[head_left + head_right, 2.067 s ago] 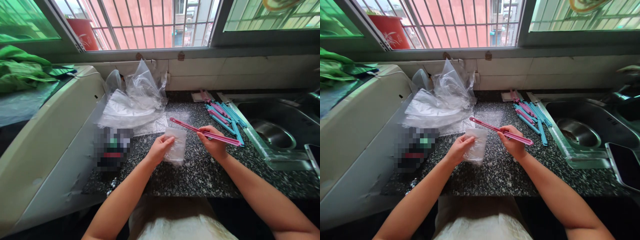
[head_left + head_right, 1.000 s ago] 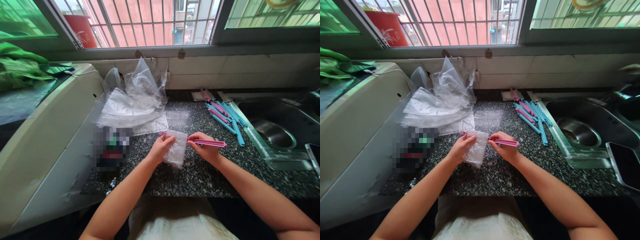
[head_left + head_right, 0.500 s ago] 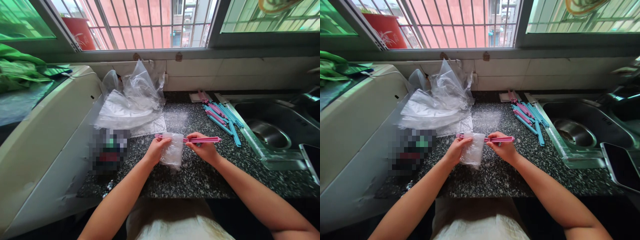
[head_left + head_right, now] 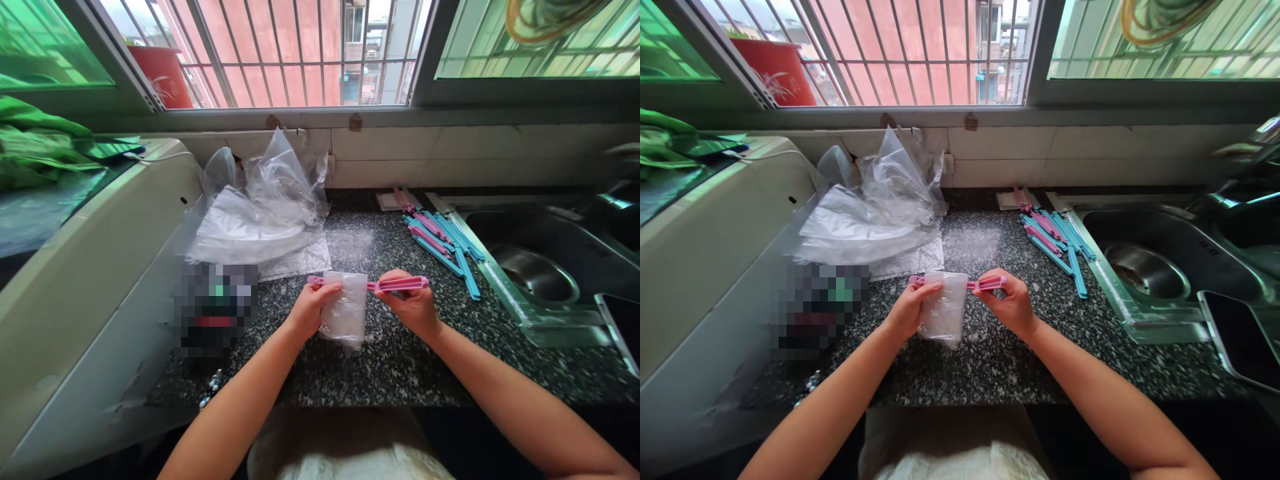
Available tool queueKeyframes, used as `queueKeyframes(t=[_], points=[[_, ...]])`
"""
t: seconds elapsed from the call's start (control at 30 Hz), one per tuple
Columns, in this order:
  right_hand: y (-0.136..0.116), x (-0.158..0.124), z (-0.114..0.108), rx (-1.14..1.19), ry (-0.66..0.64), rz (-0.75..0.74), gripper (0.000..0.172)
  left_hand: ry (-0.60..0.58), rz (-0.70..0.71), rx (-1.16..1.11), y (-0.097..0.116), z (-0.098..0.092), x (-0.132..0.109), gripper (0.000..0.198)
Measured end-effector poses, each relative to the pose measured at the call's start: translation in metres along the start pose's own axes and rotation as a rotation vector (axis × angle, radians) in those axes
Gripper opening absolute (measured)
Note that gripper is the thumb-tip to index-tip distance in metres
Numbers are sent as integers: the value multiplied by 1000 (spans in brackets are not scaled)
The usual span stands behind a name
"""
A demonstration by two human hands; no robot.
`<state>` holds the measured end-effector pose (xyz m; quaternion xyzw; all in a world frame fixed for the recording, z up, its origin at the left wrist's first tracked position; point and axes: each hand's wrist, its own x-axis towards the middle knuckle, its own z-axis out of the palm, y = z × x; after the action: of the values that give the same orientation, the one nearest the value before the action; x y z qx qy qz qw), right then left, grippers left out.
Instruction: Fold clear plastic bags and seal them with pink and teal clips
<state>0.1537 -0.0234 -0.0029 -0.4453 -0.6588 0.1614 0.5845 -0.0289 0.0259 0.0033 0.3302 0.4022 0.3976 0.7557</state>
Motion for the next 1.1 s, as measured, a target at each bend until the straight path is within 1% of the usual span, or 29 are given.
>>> queueKeyframes(t=[0.17, 0.4, 0.53, 0.67, 0.83, 0.9, 0.97, 1.1], points=[[-2, 1, -1, -5, -10, -40, 6, -26, 21, 18, 0, 0, -1, 28], [-1, 0, -4, -92, -52, -98, 16, -31, 59, 33, -3, -3, 1, 28], [-3, 0, -5, -126, -81, -134, 21, -74, 96, 49, -7, -6, 2, 28], [-3, 1, -5, -120, -92, -131, 19, -115, 142, 77, -9, -7, 3, 31], [-3, 1, -4, -59, -125, -37, 14, -123, 193, 126, -10, -9, 4, 31], [-2, 0, -2, -9, -126, 34, 14, -128, 204, 142, -10, -9, 4, 32], [0, -1, -1, 65, -120, 152, 18, -139, 218, 161, -9, -8, 4, 32], [1, 2, 2, 269, -111, 427, 34, -164, 259, 214, -6, -7, 3, 31]])
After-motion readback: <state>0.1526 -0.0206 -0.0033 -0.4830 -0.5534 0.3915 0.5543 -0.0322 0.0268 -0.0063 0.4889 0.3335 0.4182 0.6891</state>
